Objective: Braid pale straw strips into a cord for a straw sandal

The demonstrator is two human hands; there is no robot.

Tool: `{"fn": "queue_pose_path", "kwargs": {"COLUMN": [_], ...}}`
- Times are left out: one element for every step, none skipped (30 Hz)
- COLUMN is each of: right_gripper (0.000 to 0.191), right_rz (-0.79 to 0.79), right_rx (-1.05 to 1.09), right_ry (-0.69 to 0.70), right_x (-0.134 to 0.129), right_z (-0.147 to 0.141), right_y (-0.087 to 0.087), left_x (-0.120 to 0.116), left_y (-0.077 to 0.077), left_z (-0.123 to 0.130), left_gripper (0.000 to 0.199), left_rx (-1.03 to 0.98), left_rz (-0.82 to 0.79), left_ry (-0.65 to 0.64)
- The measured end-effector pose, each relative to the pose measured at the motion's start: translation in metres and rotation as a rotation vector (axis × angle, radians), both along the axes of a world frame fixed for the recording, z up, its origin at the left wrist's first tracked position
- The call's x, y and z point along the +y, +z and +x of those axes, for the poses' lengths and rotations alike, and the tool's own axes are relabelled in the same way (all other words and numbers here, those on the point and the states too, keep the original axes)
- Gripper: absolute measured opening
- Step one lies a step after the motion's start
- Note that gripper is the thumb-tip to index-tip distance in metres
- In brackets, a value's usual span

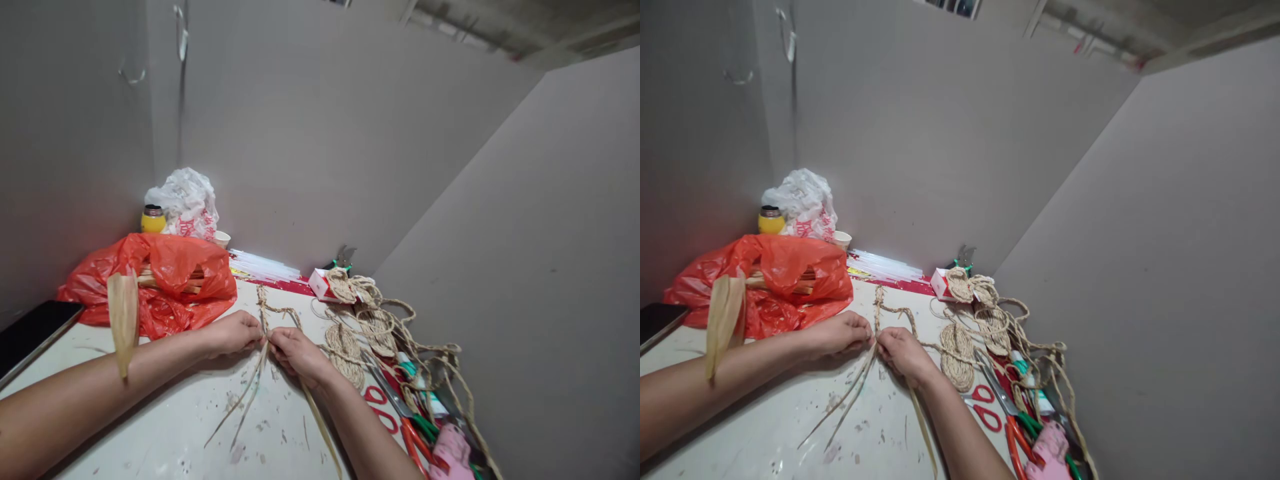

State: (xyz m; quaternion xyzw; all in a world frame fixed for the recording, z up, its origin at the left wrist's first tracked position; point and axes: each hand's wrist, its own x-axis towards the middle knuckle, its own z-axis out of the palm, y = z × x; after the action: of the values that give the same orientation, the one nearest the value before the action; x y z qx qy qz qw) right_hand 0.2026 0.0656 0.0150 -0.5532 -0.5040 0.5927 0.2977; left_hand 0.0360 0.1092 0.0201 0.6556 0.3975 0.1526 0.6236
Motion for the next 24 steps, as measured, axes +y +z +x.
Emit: {"fn": "queue_pose_path", "kwargs": {"right_gripper": [0.027, 0.027, 0.028, 0.028, 0.028, 0.028, 0.027, 0.026, 0.026, 0.026, 0.026, 0.026, 0.026, 0.026, 0.026, 0.026, 0.027, 0.027, 0.027, 0.027, 0.027, 0.027, 0.028, 0.029], "right_rz": [0.002, 0.003, 0.003, 0.002, 0.001, 0.0, 0.0, 0.0, 0.001, 0.0, -0.001, -0.004, -0.006, -0.009, -0.01, -0.009, -0.008, -0.007, -0.007, -0.009, -0.012, -0.017, -0.019, -0.02], "right_rx": [0.003, 0.005, 0.007, 0.009, 0.012, 0.014, 0.018, 0.022, 0.027, 0.032, 0.036, 0.039, 0.043, 0.046, 0.05, 0.055, 0.059, 0.061, 0.062, 0.061, 0.059, 0.056, 0.052, 0.049], "right_ry": [0.002, 0.004, 0.006, 0.01, 0.014, 0.019, 0.023, 0.029, 0.034, 0.039, 0.045, 0.05, 0.055, 0.06, 0.065, 0.07, 0.074, 0.077, 0.081, 0.085, 0.088, 0.093, 0.096, 0.101], "right_x": [0.0, 0.0, -0.001, -0.001, -0.001, -0.001, -0.001, -0.001, 0.0, 0.0, 0.0, 0.0, 0.001, 0.0, 0.0, 0.0, 0.0, -0.001, -0.001, -0.002, -0.002, -0.002, -0.003, -0.003], "right_z": [0.0, 0.0, 0.0, 0.001, 0.001, 0.001, 0.002, 0.003, 0.003, 0.004, 0.005, 0.005, 0.005, 0.006, 0.006, 0.006, 0.006, 0.006, 0.006, 0.006, 0.006, 0.006, 0.006, 0.006], "right_y": [0.0, 0.001, 0.001, 0.002, 0.002, 0.001, 0.001, 0.0, -0.002, -0.003, -0.004, -0.005, -0.005, -0.006, -0.006, -0.005, -0.005, -0.005, -0.004, -0.004, -0.004, -0.004, -0.004, -0.005], "left_x": [0.002, 0.004, 0.004, 0.004, 0.001, -0.004, -0.011, -0.02, -0.031, -0.043, -0.054, -0.064, -0.071, -0.075, -0.075, -0.072, -0.065, -0.056, -0.045, -0.033, -0.022, -0.011, -0.002, 0.005], "left_y": [0.001, 0.003, 0.006, 0.01, 0.016, 0.024, 0.034, 0.047, 0.061, 0.078, 0.095, 0.113, 0.131, 0.147, 0.161, 0.173, 0.18, 0.184, 0.184, 0.181, 0.174, 0.166, 0.156, 0.145], "left_z": [-0.002, -0.004, -0.006, -0.009, -0.012, -0.016, -0.019, -0.023, -0.026, -0.03, -0.034, -0.039, -0.045, -0.052, -0.059, -0.068, -0.078, -0.089, -0.101, -0.113, -0.126, -0.138, -0.149, -0.159], "left_gripper": [0.019, 0.018, 0.017, 0.016, 0.014, 0.013, 0.012, 0.013, 0.013, 0.012, 0.011, 0.011, 0.012, 0.012, 0.014, 0.017, 0.019, 0.02, 0.02, 0.02, 0.019, 0.019, 0.019, 0.019], "left_rx": [0.034, 0.07, 0.109, 0.15, 0.193, 0.241, 0.287, 0.33, 0.373, 0.386, 0.382, 0.364, 0.335, 0.31, 0.277, 0.239, 0.213, 0.228, 0.256, 0.302, 0.367, 0.457, 0.57, 0.7], "left_rz": [0.069, 0.149, 0.23, 0.307, 0.38, 0.452, 0.522, 0.602, 0.673, 0.724, 0.75, 0.758, 0.743, 0.7, 0.65, 0.603, 0.584, 0.583, 0.611, 0.653, 0.691, 0.725, 0.74, 0.725], "left_ry": [0.016, 0.03, 0.038, 0.034, 0.017, 0.0, -0.016, -0.013, 0.014, 0.047, 0.075, 0.096, 0.112, 0.133, 0.163, 0.181, 0.225, 0.285, 0.356, 0.428, 0.491, 0.531, 0.566, 0.593]}}
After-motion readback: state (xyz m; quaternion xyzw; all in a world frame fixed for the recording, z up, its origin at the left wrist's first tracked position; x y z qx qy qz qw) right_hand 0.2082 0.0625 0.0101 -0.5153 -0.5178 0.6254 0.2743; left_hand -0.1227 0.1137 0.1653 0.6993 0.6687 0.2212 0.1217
